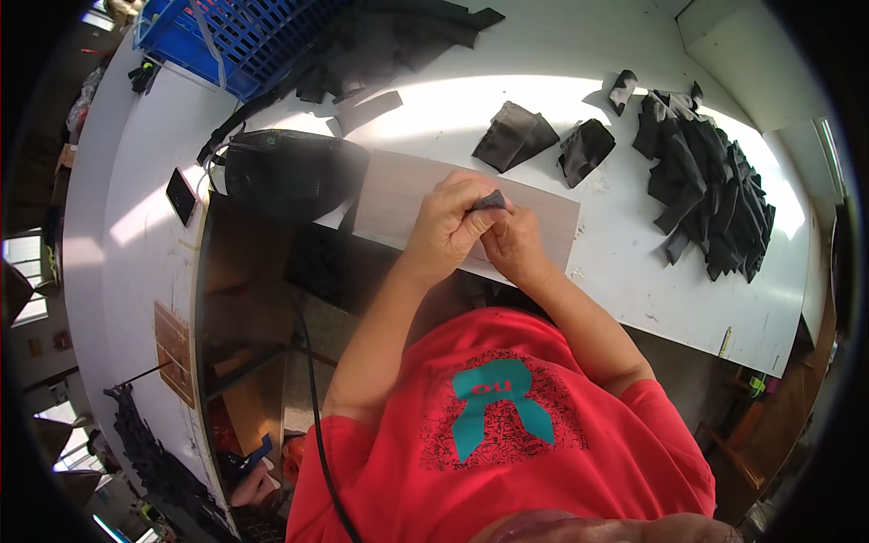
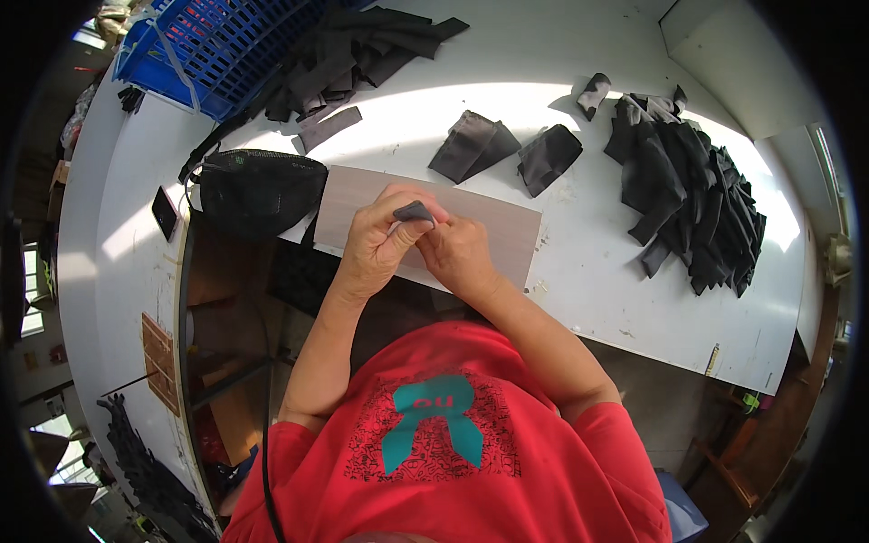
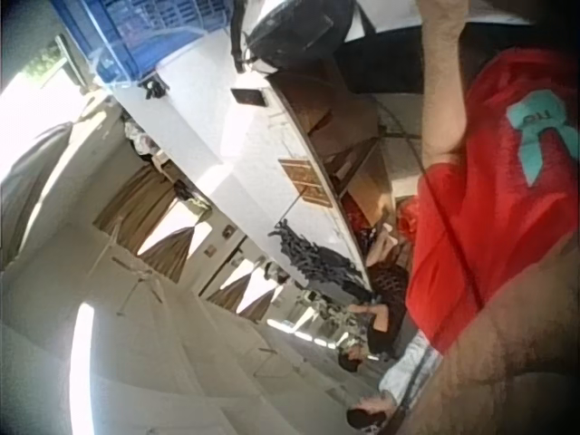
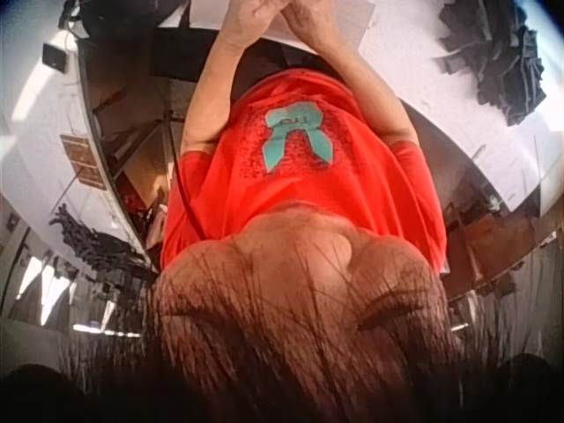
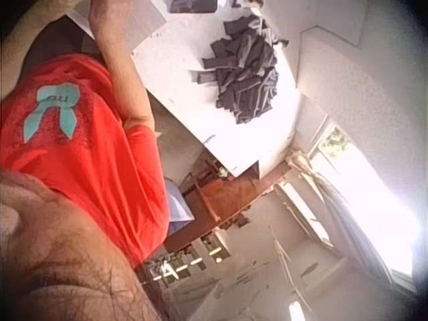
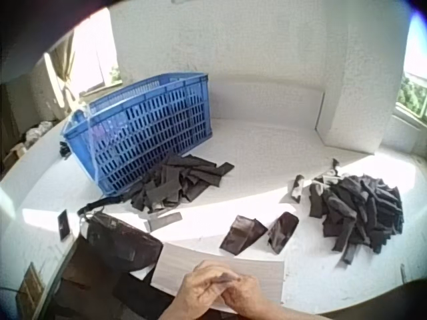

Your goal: Assembling or folding small black fabric and rubber pieces at a workbench in a factory.

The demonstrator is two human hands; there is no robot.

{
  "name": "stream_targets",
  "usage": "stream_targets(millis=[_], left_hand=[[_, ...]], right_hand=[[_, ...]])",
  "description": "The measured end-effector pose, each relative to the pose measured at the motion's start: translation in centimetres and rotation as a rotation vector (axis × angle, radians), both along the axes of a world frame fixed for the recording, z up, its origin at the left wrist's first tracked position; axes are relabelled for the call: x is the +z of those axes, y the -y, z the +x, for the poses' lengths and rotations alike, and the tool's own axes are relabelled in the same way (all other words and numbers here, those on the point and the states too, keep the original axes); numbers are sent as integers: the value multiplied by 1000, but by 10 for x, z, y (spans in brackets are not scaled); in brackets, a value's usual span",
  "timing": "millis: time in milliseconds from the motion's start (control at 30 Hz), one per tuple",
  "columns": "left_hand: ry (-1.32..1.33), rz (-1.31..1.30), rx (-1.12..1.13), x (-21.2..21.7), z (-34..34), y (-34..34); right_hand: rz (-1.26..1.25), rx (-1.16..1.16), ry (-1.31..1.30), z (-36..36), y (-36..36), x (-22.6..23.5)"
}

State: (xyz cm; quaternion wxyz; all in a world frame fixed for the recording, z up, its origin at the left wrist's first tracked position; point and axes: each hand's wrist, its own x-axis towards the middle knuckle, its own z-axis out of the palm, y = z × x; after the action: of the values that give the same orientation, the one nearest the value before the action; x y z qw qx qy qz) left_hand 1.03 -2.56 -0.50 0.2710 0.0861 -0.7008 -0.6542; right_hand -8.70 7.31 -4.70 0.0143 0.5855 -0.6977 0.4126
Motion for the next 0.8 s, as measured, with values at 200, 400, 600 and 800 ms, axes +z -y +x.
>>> stream_targets(millis=[200,400,600,800], left_hand=[[22,-205,70,13,-6,5],[105,-362,61,8,-3,10],[-71,-86,289,19,6,-11],[-311,384,210,18,15,-6]], right_hand=[[-28,16,72,-4,3,5],[-47,30,130,0,5,-17],[54,32,79,-3,1,10],[141,-1,75,-7,5,59]])
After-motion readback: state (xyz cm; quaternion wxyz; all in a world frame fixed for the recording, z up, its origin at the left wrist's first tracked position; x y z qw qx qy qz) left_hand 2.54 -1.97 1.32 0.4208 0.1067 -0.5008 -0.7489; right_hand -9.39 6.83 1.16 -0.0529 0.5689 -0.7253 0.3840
